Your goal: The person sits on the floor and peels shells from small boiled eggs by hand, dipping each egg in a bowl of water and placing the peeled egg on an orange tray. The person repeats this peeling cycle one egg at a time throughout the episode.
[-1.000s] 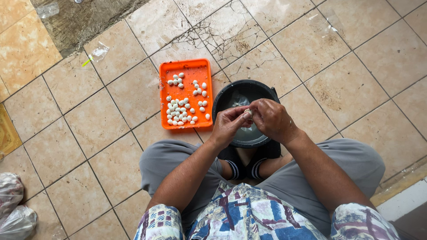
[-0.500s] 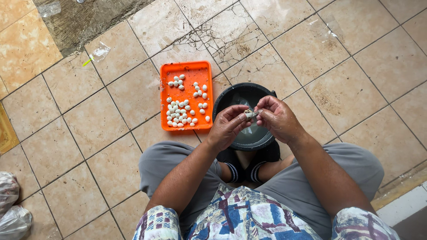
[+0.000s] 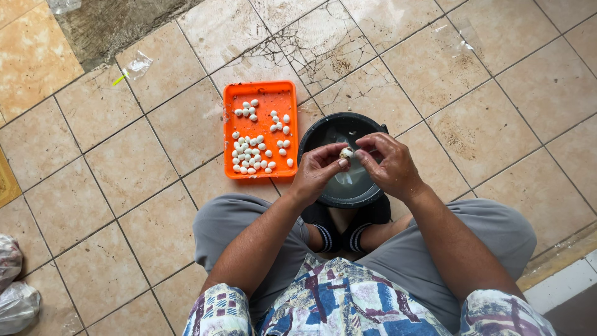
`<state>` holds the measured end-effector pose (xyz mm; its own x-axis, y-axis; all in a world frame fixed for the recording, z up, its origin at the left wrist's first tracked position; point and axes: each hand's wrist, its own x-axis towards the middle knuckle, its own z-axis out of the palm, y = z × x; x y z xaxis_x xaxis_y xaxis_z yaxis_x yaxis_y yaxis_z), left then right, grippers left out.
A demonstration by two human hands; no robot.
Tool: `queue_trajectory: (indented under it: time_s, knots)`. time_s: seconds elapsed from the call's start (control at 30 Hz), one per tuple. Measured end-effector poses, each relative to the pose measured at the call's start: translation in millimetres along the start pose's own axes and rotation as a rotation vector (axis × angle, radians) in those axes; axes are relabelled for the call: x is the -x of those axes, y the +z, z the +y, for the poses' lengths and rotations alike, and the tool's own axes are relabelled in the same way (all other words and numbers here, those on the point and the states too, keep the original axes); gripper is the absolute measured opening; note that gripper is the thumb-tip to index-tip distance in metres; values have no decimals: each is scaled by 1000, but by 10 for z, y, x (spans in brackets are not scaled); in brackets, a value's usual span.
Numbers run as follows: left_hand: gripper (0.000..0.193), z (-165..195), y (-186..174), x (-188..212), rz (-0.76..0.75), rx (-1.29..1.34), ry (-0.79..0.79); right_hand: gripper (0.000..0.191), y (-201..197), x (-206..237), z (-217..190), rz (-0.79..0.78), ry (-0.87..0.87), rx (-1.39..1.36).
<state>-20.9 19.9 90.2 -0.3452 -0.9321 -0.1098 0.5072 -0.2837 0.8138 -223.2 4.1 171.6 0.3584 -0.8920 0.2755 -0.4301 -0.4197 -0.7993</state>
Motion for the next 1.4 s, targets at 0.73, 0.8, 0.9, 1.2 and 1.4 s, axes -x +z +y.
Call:
queue_trajectory:
  time_s: [0.73,0.8,0.9,1.2,1.4]
  knots:
    - [41,-19,36,38,-80,-9,-26,10,141,53,206,-42,487,-540]
    - [41,-37,16,32,-77,5,-28,11,148,58,219,-40,473,-556]
    - [40,-60,-11,26,-73,50,-31,11,153,71,213,-39,459,-540]
    - [27,-36,-68,15,-114,309,-116,10,125,72,230,-49,476,-629]
    - [24,-1,-41,33,-76,406,-147,12,150,58,258,40,516,-406]
